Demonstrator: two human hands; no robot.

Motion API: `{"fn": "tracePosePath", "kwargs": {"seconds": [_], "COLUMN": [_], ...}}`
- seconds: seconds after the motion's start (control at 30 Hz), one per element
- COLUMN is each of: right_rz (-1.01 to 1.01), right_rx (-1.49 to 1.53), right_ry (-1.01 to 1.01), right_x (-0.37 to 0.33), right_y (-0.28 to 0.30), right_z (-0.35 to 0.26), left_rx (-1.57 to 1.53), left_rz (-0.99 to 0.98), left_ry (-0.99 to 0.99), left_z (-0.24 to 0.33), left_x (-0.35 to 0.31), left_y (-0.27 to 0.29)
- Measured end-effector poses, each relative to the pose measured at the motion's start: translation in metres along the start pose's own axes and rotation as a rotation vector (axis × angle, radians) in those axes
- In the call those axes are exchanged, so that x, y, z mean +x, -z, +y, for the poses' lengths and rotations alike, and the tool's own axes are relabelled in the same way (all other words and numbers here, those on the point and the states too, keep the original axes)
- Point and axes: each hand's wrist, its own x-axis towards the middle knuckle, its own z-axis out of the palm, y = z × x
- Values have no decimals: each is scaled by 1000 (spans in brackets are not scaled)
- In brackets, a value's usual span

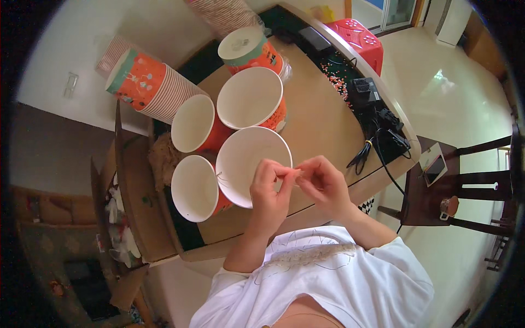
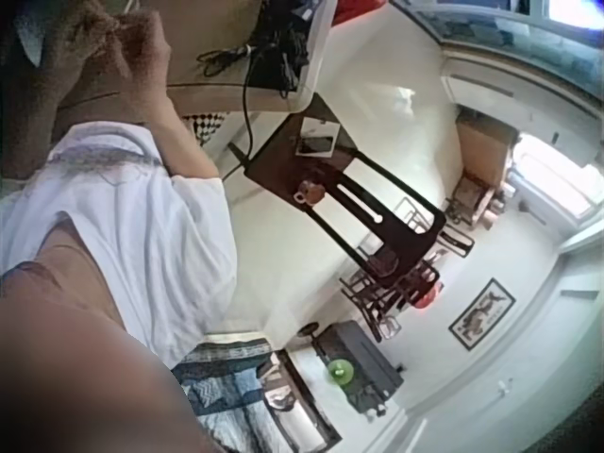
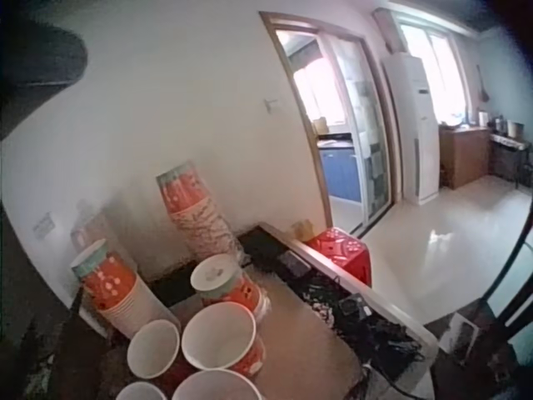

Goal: Attaching pieces of string to festive paper cups.

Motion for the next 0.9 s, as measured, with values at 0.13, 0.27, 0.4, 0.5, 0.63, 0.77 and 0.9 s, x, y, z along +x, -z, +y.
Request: {"fn": "tracePosePath", "kwargs": {"seconds": [0.13,0.27,0.4,0.5,0.63,0.77,0.9], "right_rz": [90,123,173,225,196,127,127], "right_rx": [-141,-66,-109,-95,-79,-182,-235], "right_ry": [54,80,-66,-87,54,88,95], "right_x": [0,-1,6,10,14,15,15], "right_y": [-2,-4,6,12,4,4,5], "right_z": [6,11,18,32,35,24,24], "left_rx": [155,186,193,197,140,123,123], "left_rz": [11,-21,-15,-94,-163,-191,-219], "left_ry": [-100,-119,27,153,271,281,251], "left_z": [-3,-10,-4,-1,-6,0,6], "left_x": [1,-3,-2,-2,-7,-3,-1], "left_y": [-4,-2,0,3,11,18,15]}}
